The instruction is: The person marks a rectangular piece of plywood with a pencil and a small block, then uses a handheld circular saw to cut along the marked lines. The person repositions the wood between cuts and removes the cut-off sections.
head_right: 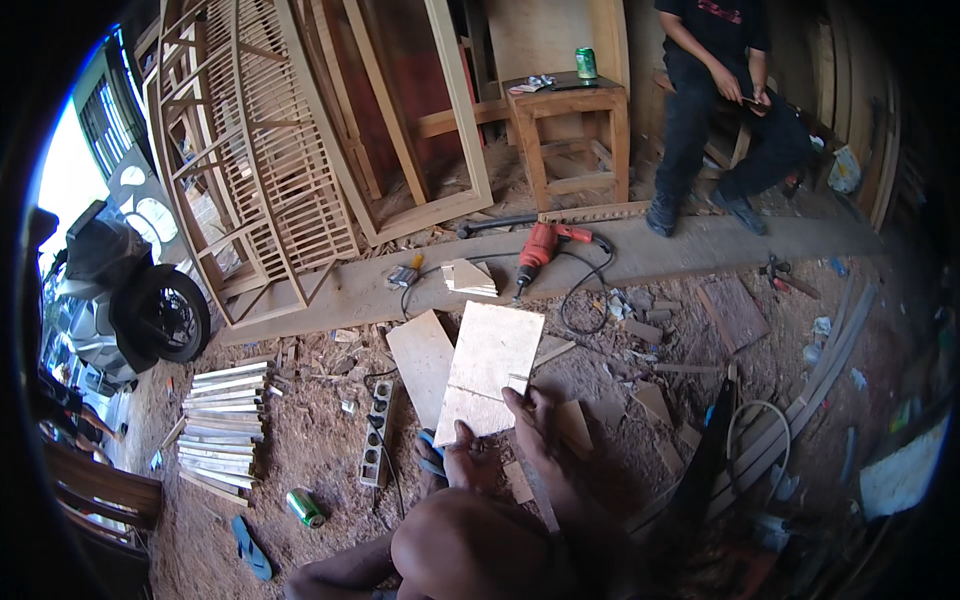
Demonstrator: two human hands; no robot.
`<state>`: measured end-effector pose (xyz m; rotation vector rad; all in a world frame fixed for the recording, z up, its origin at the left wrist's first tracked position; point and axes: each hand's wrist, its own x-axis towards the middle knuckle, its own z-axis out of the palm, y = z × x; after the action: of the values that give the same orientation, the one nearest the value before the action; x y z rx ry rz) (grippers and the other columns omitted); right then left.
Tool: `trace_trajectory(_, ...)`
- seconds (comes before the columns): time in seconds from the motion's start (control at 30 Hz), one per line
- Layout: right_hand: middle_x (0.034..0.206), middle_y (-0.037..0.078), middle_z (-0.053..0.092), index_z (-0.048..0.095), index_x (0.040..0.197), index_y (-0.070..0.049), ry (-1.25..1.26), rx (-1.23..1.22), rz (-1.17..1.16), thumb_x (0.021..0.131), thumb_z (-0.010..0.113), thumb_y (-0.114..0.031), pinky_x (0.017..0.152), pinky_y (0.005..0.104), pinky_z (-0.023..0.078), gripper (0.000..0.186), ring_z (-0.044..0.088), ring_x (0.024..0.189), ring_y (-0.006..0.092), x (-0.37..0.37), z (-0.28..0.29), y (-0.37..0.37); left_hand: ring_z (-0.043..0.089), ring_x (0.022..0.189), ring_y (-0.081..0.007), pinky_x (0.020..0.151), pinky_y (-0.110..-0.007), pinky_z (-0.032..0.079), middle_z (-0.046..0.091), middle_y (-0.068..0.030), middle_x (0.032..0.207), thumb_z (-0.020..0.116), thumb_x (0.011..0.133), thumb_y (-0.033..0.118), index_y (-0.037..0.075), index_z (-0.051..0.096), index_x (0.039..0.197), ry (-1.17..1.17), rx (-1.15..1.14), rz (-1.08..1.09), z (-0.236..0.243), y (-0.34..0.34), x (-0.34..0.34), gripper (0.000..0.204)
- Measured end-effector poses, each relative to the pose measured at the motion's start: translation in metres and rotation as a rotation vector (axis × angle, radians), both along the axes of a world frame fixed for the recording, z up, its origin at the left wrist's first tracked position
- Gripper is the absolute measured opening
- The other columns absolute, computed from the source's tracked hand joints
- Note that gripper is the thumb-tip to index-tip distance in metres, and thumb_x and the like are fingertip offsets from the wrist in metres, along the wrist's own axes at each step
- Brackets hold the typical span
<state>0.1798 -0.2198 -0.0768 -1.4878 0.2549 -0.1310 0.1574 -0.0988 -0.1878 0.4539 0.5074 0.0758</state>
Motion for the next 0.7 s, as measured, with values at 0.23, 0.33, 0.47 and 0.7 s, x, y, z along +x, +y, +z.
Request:
trace_trajectory(0.23,0.113,0.009,0.065,0.059,0.125,0.000,0.204,0.438,-0.089,0.095,0.062,-0.021,0.083,0.0344,0.052,0.037,0.063,0.098,0.0206,-0.010,-0.006,0.010,0.057,0.117,-0.0237,0.100,-0.041,0.047,0.056,-0.0106,0.133,0.060,0.099,0.014,0.005,0.040,0.143,-0.159,0.146,0.110,0.079,-0.006,-0.011,0.049)
trace_trajectory(0.33,0.123,0.013,0.061,0.051,0.133,0.002,0.086,0.614,-0.005,0.096,0.058,-0.021,0.093,0.0402,0.052,0.044,0.062,0.110,0.0248,-0.013,-0.014,0.008,0.057,0.120,-0.0250,0.104,-0.041,0.045,0.056,-0.0113,0.132,0.062,0.098,0.013,0.001,0.039,0.143,-0.097,0.080,0.112,0.094,-0.007,-0.012,0.052)
trace_trajectory(0.47,0.122,0.009,0.060,0.054,0.130,-0.004,0.082,0.906,0.069,0.096,0.062,-0.017,0.089,0.0391,0.054,0.038,0.061,0.110,0.0219,-0.016,-0.023,0.007,0.057,0.121,-0.0246,0.105,-0.040,0.045,0.057,-0.0113,0.132,0.063,0.098,0.014,0.000,0.039,0.142,-0.104,0.104,0.067,0.085,-0.007,-0.009,0.052)
trace_trajectory(0.7,0.126,0.016,0.058,0.047,0.135,0.000,0.106,0.606,0.079,0.097,0.056,-0.022,0.102,0.0457,0.047,0.045,0.059,0.117,0.0283,-0.026,-0.020,0.018,0.060,0.112,-0.0217,0.097,-0.037,0.047,0.061,-0.0111,0.125,0.064,0.096,0.011,-0.002,0.048,0.135,-0.144,0.257,0.065,0.084,0.002,-0.004,0.044)
